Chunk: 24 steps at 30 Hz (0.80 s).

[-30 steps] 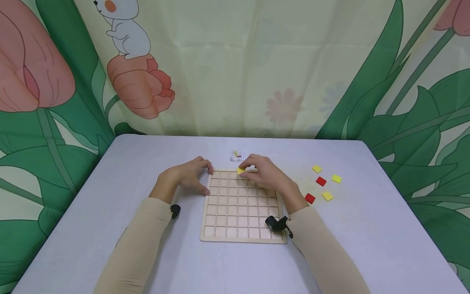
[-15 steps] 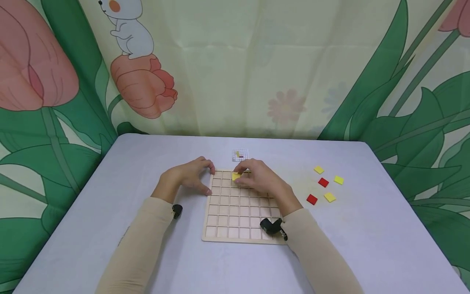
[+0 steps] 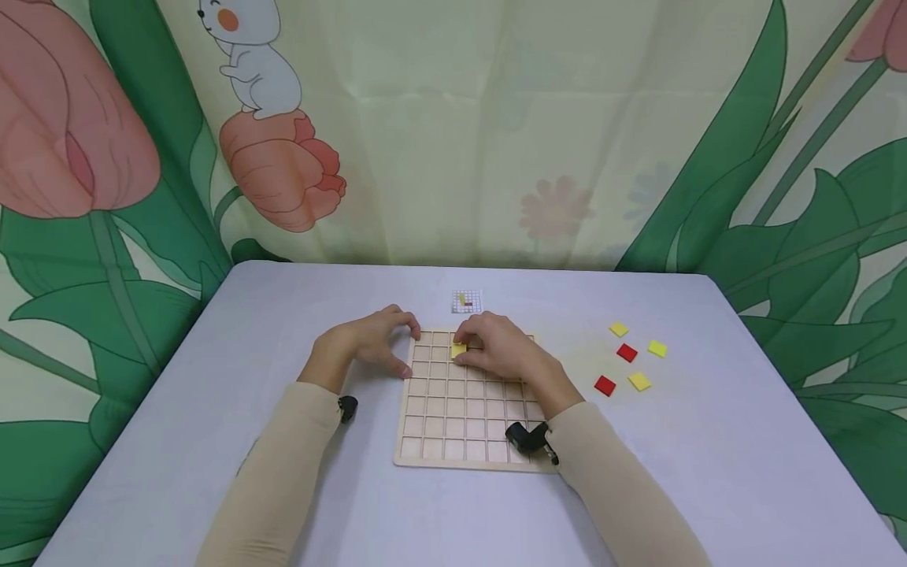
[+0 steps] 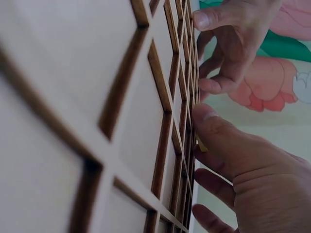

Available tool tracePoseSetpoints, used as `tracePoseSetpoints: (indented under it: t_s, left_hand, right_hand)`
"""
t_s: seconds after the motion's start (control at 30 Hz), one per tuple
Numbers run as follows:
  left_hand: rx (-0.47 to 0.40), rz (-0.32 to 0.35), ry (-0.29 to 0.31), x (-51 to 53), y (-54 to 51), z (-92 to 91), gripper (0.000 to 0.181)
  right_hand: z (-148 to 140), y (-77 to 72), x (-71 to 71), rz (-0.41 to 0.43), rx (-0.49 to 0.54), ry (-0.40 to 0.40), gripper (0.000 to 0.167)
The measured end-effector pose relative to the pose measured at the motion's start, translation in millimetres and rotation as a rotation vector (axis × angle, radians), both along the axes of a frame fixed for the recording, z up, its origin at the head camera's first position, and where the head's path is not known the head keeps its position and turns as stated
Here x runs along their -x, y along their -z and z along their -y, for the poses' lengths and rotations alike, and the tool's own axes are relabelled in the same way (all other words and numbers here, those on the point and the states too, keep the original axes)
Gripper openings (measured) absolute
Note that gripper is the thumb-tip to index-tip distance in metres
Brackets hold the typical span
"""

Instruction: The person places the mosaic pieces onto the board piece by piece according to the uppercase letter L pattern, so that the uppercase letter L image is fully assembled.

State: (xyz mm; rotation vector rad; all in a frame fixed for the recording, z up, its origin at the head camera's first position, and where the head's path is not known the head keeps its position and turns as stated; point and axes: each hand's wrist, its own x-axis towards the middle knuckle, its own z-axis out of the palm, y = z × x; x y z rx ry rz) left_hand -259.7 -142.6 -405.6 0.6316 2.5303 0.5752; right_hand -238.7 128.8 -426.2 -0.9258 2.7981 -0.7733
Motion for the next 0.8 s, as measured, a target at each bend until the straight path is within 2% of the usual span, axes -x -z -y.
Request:
tracePoseSetpoints:
  t_s: [0.23, 0.5, 0.63, 0.8]
  left_hand:
    - [-0.011, 0.001, -0.006, 1.0, -1.3, 1.0, 0.058]
    - [-0.017, 0.004, -0.019, -0.4, 1.7, 1.8, 0.057]
    - [-0.022, 0.004, -0.026, -0.7, 2.1, 1.3, 0.057]
    - [-0.036, -0.020, -0.019, -0.9, 2.0, 0.9, 0.059]
  right_hand:
    - [3, -1.2, 4.3, -0.025, -0.037, -0.034, 0.021]
    - [3, -0.9, 3.5, -0.051, -0.053, -0.064, 0.024]
    - [2, -3.3, 2.9, -0.045, -0.061, -0.080, 0.023]
    - [-8, -12.6, -3.4, 0.002, -0.061, -0.064, 0.025]
